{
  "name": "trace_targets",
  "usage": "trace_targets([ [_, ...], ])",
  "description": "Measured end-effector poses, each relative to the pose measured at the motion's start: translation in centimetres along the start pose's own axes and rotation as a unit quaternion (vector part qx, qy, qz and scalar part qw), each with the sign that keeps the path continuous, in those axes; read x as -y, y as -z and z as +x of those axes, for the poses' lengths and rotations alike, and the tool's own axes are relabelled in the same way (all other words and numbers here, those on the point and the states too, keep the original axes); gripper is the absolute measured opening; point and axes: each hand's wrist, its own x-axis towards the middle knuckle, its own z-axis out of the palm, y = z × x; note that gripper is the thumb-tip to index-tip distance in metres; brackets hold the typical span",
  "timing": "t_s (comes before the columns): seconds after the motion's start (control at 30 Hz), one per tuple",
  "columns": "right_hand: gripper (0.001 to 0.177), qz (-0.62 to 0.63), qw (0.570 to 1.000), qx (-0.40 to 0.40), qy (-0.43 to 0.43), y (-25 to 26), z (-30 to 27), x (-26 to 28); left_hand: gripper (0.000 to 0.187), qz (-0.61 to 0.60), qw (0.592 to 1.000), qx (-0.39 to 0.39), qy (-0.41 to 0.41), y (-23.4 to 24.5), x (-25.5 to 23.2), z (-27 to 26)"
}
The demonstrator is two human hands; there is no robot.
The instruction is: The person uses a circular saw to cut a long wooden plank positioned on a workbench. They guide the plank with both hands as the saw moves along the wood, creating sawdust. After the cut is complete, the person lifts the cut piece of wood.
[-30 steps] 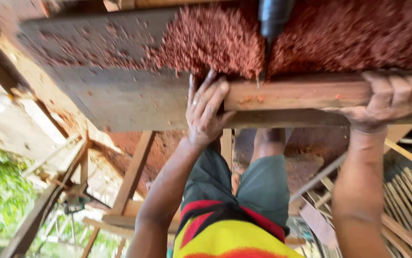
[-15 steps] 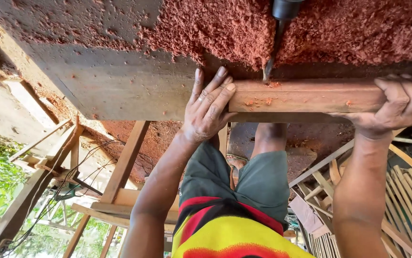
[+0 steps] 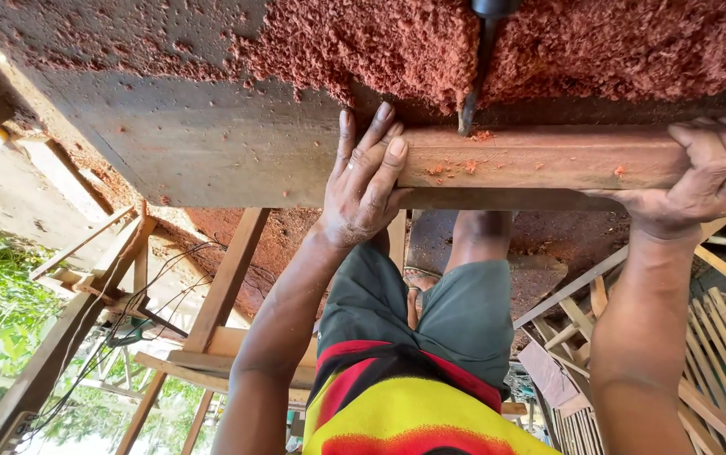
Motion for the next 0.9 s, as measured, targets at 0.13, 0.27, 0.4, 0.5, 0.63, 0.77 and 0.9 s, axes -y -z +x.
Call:
trace_targets([
  [0.13, 0.094, -0.025, 1.000, 0.009, 0.015, 0.3, 0.5, 0.2, 0.059, 0.009, 1.000, -0.010, -0.006, 0.0, -0.2, 0.3],
  [0.27, 0.096, -0.023, 1.000, 0.000, -0.002, -0.1, -0.5, -0.3, 0.052, 0.023, 1.000, -0.013, -0.005, -0.1, -0.4, 0.2],
  [0.4, 0.096, -0.018, 1.000, -0.006, -0.008, -0.3, -1.4, -0.6, 0.052, 0.042, 0.999, -0.020, -0.002, -0.2, -0.4, 0.3],
  [0.5, 0.094, 0.055, 0.998, -0.006, -0.008, -0.8, -0.9, -0.2, 0.048, 0.031, 0.999, -0.024, 0.003, -0.2, -0.3, 0.5],
  [0.63, 0.094, 0.030, 0.999, 0.013, -0.020, -0.3, -1.5, -0.2, 0.047, 0.030, 0.999, -0.029, 0.005, -0.2, -0.6, 0.5],
  [0.77, 0.094, 0.040, 0.999, 0.010, -0.018, -0.4, -0.4, 0.4, 0.048, 0.037, 0.999, -0.032, -0.004, -0.1, -0.5, 0.7],
  [0.9, 0.094, 0.005, 1.000, 0.001, -0.024, -0.6, -1.4, -0.2, 0.043, 0.052, 0.998, -0.039, -0.010, -0.1, -0.4, 0.9],
])
